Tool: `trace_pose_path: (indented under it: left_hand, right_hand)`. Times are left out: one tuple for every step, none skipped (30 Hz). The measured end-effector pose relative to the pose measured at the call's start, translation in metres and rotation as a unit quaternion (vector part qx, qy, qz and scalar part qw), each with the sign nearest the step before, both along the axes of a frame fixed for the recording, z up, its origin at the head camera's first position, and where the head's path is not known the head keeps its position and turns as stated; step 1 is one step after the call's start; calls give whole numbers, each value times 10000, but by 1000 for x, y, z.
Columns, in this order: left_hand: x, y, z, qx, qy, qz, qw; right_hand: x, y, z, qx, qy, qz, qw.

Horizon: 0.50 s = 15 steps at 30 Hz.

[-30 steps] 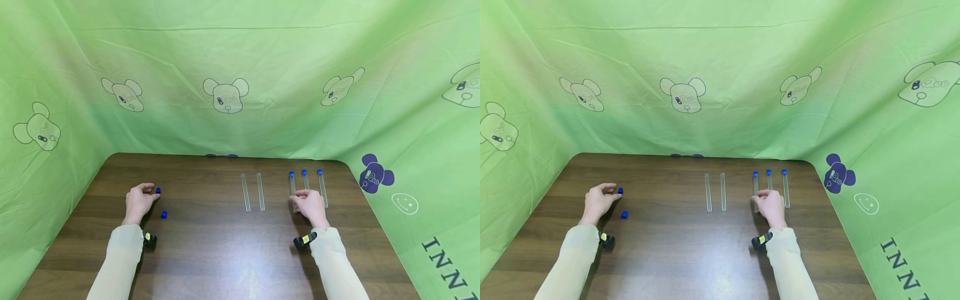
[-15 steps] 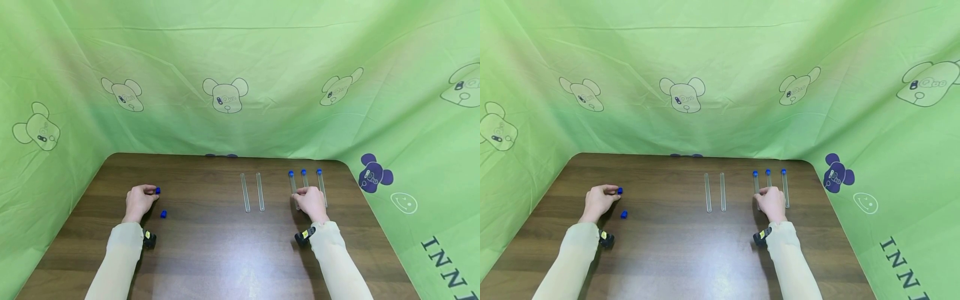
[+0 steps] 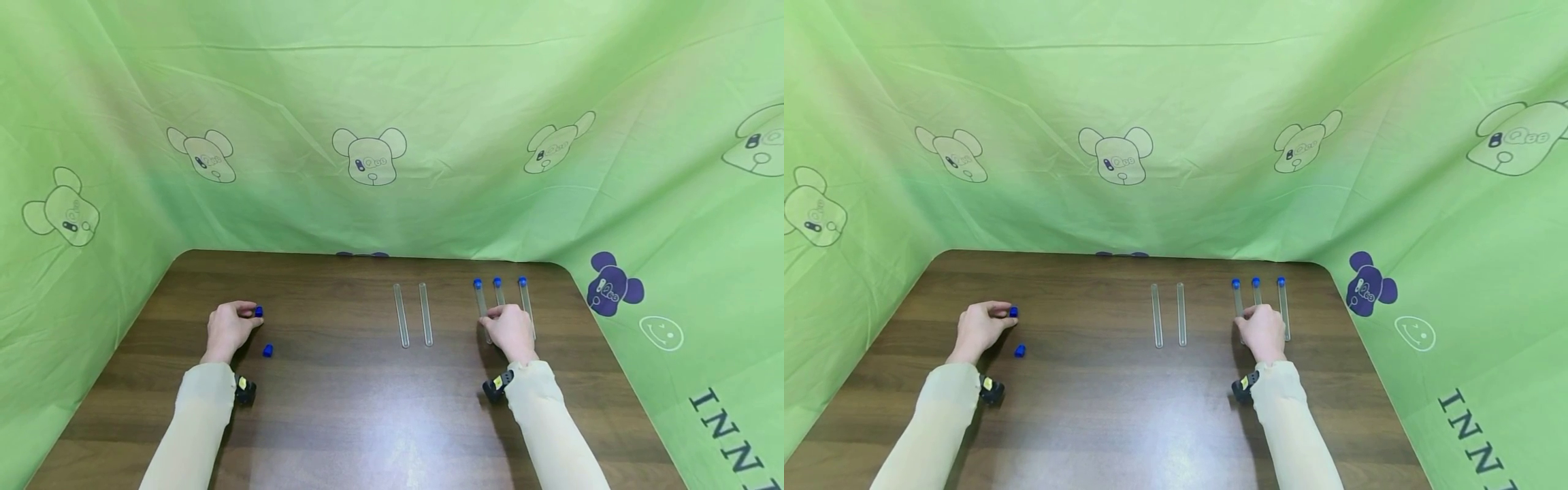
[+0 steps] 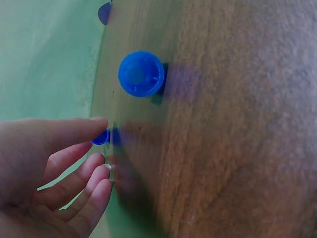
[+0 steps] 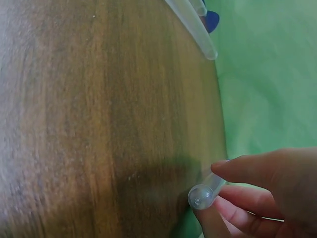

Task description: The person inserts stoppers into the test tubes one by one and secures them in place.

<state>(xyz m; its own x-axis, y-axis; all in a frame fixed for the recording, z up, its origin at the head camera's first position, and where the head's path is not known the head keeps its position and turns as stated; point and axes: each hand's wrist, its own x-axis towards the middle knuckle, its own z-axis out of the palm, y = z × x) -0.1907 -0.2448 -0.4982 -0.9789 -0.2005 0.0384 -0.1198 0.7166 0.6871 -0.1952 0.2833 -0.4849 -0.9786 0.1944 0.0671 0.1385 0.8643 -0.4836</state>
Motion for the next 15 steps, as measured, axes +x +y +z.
trace_pose_path:
  left_hand:
    - [0, 0, 0, -4, -16, -24, 10000]
    - [0, 1, 0, 3, -27, -34, 10000]
    - [-1, 1, 1, -10, -27, -52, 10000]
    - [-1, 2, 1, 1, -35, -41, 10000]
    - [-2, 2, 1, -9, -36, -48, 10000]
    - [-2, 2, 1, -16, -36, -47, 10000]
    - [-3, 3, 1, -29, -31, -53, 10000]
    - [-3, 3, 2, -35, -14, -55, 10000]
    - [-4, 4, 2, -51, -10, -64, 10000]
    - [-4, 4, 2, -52, -14, -60, 10000]
    - [-5, 4, 2, -65, -16, -65, 10000]
    - [-5, 5, 2, -77, -21, -56, 10000]
    - [-6, 5, 2, -88, -39, -42, 9999]
    - [-6, 5, 2, -100, -58, -18, 9999]
    - [-6, 5, 2, -111, -87, 13, 9999]
  right_hand:
    - [0, 0, -1, 24, 7, 6, 10000]
    - [0, 1, -1, 36, 11, 7, 10000]
    - [-1, 1, -1, 43, 19, 7, 10000]
    - [-1, 1, -2, 44, 19, 9, 10000]
    - [-1, 1, -2, 54, 26, 15, 10000]
    - [-1, 2, -3, 60, 33, 23, 10000]
    - [-1, 2, -3, 64, 38, 24, 10000]
    - [-1, 2, -2, 57, 35, 18, 10000]
    - [-1, 2, -2, 54, 36, 10, 10000]
    - [0, 2, -2, 52, 35, 4, 10000]
    - [0, 3, -2, 59, 38, -8, 10000]
    - [0, 2, -1, 64, 39, -19, 10000]
    - [0, 2, -1, 70, 43, -29, 10000]
    - [0, 2, -1, 72, 43, -34, 10000]
    - [0, 2, 0, 75, 60, -40, 9999]
